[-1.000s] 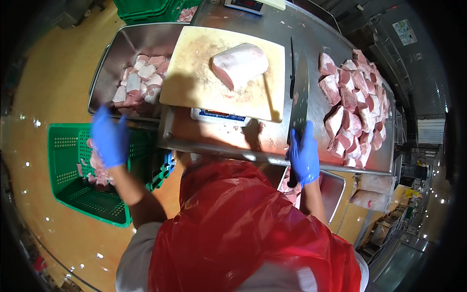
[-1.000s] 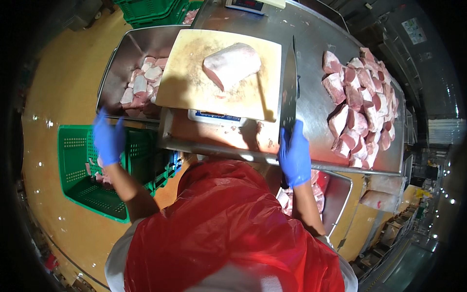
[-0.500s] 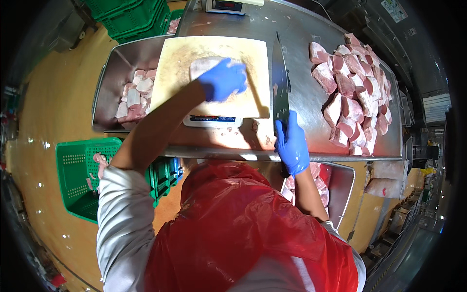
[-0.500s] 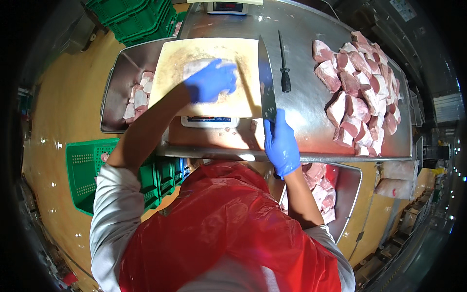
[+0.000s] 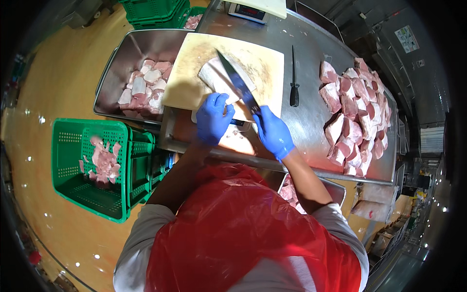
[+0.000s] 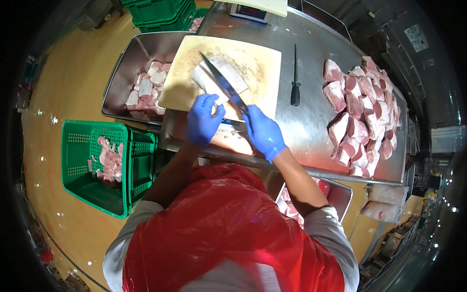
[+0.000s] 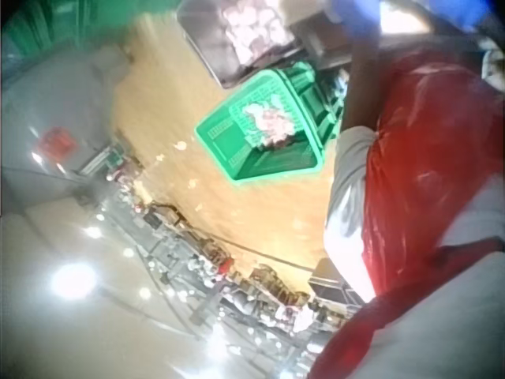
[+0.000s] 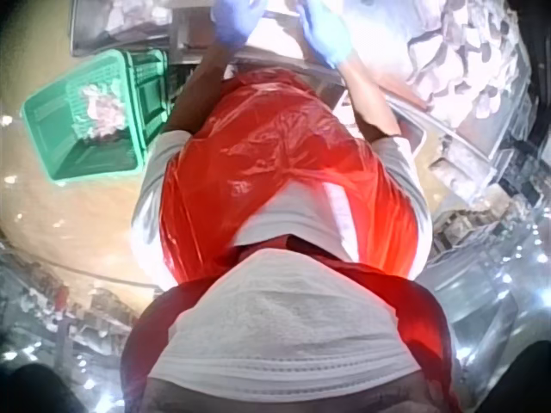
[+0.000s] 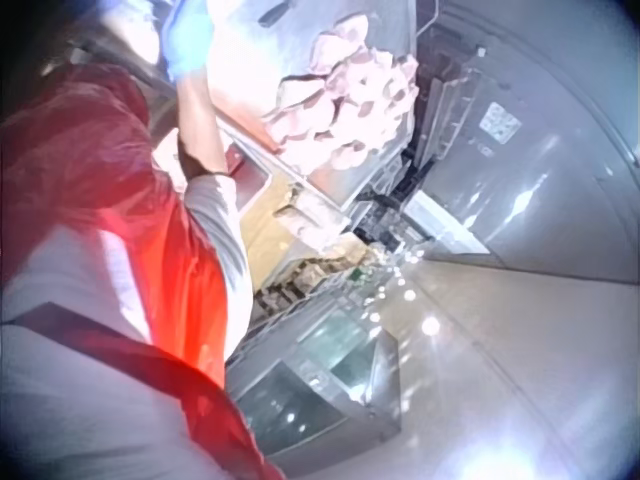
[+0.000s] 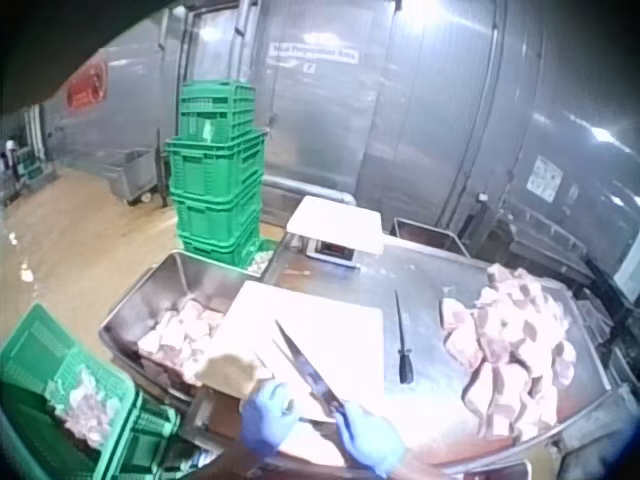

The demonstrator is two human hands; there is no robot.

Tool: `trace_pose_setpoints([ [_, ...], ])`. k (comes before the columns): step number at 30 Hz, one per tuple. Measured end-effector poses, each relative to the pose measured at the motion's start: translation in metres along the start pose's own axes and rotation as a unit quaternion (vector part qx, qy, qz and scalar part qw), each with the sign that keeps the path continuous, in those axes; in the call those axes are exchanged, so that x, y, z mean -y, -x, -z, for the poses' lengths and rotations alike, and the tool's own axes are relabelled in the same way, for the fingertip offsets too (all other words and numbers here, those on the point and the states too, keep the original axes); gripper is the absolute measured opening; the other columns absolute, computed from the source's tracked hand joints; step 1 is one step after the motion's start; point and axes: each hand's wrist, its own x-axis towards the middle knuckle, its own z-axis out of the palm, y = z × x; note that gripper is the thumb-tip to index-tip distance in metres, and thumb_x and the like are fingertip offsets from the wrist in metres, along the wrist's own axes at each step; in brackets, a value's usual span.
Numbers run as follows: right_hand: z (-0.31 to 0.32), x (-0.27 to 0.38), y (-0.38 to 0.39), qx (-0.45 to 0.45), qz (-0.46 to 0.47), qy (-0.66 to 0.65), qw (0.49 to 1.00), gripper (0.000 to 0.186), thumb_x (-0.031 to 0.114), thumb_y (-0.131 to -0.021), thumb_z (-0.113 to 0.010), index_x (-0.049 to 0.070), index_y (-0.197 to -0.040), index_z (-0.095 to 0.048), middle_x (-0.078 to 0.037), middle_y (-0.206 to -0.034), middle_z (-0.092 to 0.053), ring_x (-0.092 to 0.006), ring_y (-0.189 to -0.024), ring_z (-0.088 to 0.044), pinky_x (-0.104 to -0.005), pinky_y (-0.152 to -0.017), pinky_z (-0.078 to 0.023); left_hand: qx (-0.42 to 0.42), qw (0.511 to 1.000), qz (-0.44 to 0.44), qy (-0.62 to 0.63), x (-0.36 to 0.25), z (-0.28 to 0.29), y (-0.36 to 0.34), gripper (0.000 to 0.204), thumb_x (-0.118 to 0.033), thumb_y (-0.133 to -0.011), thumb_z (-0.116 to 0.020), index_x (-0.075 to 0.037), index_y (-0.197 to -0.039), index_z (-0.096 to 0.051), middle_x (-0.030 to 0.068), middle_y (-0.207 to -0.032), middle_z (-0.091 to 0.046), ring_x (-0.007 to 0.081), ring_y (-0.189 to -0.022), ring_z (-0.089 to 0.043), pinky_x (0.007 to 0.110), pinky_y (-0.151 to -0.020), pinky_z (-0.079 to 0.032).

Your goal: The person puts on blue gloves, then uses a knife to cut large pieces of raw meat on a cutting board. The cut pieces are placed into a metal tray. The person also uses a honing steel to sharpen the knife during the process.

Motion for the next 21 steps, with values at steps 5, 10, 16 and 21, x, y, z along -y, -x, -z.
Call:
trace_pose_setpoints([
  [5, -0.002, 0.032, -0.057, 0.042, 0.099, 0.057, 0.993, 0.022, 0.024, -0.101, -0.053, 0.009, -0.117, -0.048, -0.022, -0.1, -0.065, -0.0448, -0.08, -0.066, -0.053, -0.067, -0.053, -0.002, 0.999, 0.043, 0.024, 0.015, 0.001, 0.012, 0.006, -0.006, -0.08, -0.07, -0.004, -0.086, -0.069, 0.014, -0.087, -0.068, 0.0307, -0.08, -0.066, 0.04, -0.072, -0.055],
  [10, 0.011, -0.006, -0.046, 0.131, 0.143, 0.167, 0.967, 0.028, 0.023, -0.098, -0.053, 0.012, -0.123, -0.047, -0.017, -0.108, -0.064, -0.0407, -0.079, -0.069, -0.0516, -0.067, -0.055, -0.014, 0.994, 0.065, 0.083, 0.019, 0.015, 0.029, 0.009, -0.007, -0.079, -0.071, -0.009, -0.08, -0.062, 0.0103, -0.081, -0.062, 0.0306, -0.077, -0.063, 0.043, -0.066, -0.051],
  [16, 0.107, -0.162, -0.001, 0.216, 0.151, 0.337, 0.904, 0.014, 0.022, -0.099, -0.053, 0.013, -0.108, -0.048, -0.018, -0.096, -0.063, -0.0406, -0.069, -0.066, -0.0515, -0.056, -0.053, -0.041, 0.996, 0.067, 0.039, 0.05, 0.029, 0.063, 0.016, 0.003, -0.078, -0.071, -0.007, -0.089, -0.066, 0.0114, -0.089, -0.063, 0.0292, -0.081, -0.063, 0.038, -0.069, -0.053],
  [21, 0.085, -0.133, -0.002, 0.0, 0.109, 0.163, 0.981, 0.018, 0.024, -0.099, -0.06, 0.009, -0.104, -0.051, -0.022, -0.087, -0.065, -0.0451, -0.075, -0.064, -0.0523, -0.061, -0.051, -0.056, 0.989, -0.129, -0.05, 0.001, 0.002, 0.018, 0.023, -0.007, -0.08, -0.072, -0.01, -0.103, -0.07, 0.0081, -0.093, -0.061, 0.0272, -0.079, -0.061, 0.04, -0.07, -0.054],
])
